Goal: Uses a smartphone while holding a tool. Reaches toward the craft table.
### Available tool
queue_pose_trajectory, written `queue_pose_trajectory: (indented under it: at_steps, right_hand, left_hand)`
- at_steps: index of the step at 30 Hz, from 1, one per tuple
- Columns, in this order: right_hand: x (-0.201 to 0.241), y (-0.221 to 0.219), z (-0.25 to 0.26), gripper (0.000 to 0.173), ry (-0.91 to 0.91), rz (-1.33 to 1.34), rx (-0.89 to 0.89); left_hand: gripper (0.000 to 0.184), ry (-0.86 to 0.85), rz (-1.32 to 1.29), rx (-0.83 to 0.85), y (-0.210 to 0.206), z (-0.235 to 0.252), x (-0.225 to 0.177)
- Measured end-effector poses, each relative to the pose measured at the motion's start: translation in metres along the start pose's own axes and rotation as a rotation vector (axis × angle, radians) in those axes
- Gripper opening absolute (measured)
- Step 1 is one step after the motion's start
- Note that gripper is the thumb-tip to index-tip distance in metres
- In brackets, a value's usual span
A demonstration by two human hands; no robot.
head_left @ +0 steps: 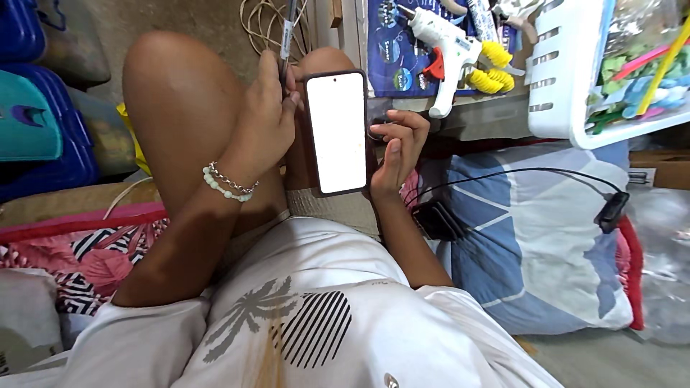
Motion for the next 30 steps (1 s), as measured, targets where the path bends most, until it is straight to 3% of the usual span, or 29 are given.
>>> queue_pose_trajectory:
  at_steps: [30]
  right_hand:
    - [-0.0003, 0.002, 0.0, 0.049, 0.01, -0.012, 0.006]
  left_hand:
    - [0.014, -0.007, -0.039, -0.001, -0.0054, 0.0032, -0.0015]
Point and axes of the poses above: each hand's wrist, its own z-axis towards the middle knuckle, its own y-axis out of the back of the hand, x = y × z, the point moved 6 cm from there along z, towards the middle knuckle, and after that the axes turned 9 degrees about z, right-handed, at the moved point
